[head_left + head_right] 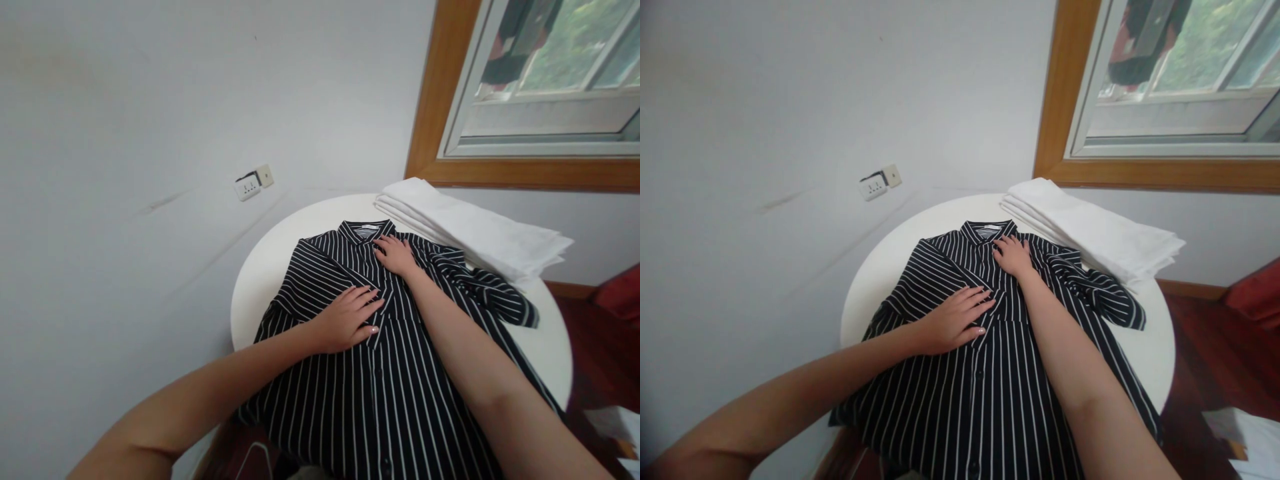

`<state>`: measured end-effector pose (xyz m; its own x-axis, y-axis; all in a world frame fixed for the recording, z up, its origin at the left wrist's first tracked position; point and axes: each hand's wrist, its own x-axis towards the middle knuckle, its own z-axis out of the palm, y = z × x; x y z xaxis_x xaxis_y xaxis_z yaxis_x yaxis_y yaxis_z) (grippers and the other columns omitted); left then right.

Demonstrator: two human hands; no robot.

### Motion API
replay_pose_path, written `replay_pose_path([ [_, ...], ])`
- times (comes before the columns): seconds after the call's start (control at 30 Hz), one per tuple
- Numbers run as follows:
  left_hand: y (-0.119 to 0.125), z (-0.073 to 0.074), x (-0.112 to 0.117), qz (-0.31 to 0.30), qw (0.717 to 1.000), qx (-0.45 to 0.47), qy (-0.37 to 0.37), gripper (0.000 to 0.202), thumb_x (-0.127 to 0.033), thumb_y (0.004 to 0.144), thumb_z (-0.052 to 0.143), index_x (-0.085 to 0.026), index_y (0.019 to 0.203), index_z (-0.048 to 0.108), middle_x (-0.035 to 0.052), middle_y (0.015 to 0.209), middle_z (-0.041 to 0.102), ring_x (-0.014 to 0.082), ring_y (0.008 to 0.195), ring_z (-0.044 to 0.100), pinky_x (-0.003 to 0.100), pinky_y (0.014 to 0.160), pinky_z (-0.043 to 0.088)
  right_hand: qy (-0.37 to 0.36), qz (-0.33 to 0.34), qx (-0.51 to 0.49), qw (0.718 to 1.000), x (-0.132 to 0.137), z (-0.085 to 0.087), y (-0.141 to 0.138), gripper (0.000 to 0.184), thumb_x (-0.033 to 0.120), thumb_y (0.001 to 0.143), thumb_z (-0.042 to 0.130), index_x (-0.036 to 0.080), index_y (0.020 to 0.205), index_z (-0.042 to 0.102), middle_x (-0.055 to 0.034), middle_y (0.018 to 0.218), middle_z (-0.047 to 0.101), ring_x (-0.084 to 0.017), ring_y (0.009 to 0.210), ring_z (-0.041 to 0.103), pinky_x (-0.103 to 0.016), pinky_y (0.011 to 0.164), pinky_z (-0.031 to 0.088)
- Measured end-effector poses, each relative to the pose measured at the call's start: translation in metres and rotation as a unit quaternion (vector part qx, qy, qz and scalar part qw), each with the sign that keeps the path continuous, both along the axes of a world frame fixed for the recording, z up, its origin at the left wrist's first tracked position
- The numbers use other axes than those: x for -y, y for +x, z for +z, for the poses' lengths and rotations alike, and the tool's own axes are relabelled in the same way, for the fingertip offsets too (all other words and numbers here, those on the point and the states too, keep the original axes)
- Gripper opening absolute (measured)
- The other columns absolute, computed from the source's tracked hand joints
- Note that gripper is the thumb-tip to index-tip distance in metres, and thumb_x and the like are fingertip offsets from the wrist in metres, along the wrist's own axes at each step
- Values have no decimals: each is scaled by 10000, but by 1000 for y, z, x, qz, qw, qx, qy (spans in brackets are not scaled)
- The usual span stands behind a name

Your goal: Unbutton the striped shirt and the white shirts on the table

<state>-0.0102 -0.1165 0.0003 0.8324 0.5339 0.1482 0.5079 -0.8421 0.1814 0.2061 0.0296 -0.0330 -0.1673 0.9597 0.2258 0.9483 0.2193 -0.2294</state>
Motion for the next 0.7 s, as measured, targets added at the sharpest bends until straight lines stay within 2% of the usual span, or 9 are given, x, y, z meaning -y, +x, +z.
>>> replay_pose_path([
  [0.07,5,-3,2,12,1000,-4,13,582,-520,944,358,-245,1456,331,101,1527,319,270,1428,231,513,1163,158,0,2,0,1000,0,-1,1,459,441,953,357,294,1370,481,-27,1492,399,-277,1389,297,-592,1106,197],
  [0.17,3,5,-14,27,999,-7,47,581,-547,944,332,-268,1453,330,80,1531,319,262,1430,231,514,1160,172,-4,5,1,1000,-1,-2,1,458,437,952,362,285,1366,486,-35,1490,403,-280,1388,297,-592,1103,199],
  [0.27,-11,16,-49,83,991,-9,101,548,-467,969,311,-188,1438,358,100,1519,340,236,1420,257,443,1163,213,0,5,-2,1000,-1,-2,1,455,434,951,367,283,1361,492,-36,1486,408,-284,1385,303,-597,1100,199],
  [0.33,-28,16,-78,152,979,-18,135,513,-361,969,321,-100,1403,398,145,1490,375,238,1403,294,410,1164,226,2,4,-2,1000,-1,-1,1,453,434,950,371,284,1359,494,-34,1486,408,-283,1383,306,-597,1102,194],
  [0.43,-57,4,-117,288,943,-54,158,472,-122,881,336,3,1316,472,228,1418,441,273,1350,380,419,1140,278,1,2,3,1000,-1,0,0,454,435,950,370,284,1360,493,-40,1485,410,-280,1384,305,-591,1106,190],
  [0.5,-74,-9,-134,349,921,-66,161,473,-66,824,352,18,1261,514,246,1371,484,283,1310,431,417,1113,321,0,3,3,1000,-1,-1,0,452,434,951,370,287,1361,491,-42,1483,412,-279,1384,304,-590,1104,190],
  [0.63,-90,-34,-148,354,920,-48,163,432,-183,895,344,39,1200,552,261,1319,525,286,1290,455,409,1122,312,7,4,-13,1000,0,-3,-1,438,410,943,394,281,1347,504,-46,1472,427,-283,1370,321,-600,1093,193],
  [0.7,-92,-42,-152,353,921,-36,161,470,-255,927,320,34,1225,541,253,1325,529,288,1293,456,423,1119,318,40,-4,-26,999,3,2,-2,446,367,935,417,261,1362,487,-68,1464,433,-282,1351,343,-576,1082,228],
])
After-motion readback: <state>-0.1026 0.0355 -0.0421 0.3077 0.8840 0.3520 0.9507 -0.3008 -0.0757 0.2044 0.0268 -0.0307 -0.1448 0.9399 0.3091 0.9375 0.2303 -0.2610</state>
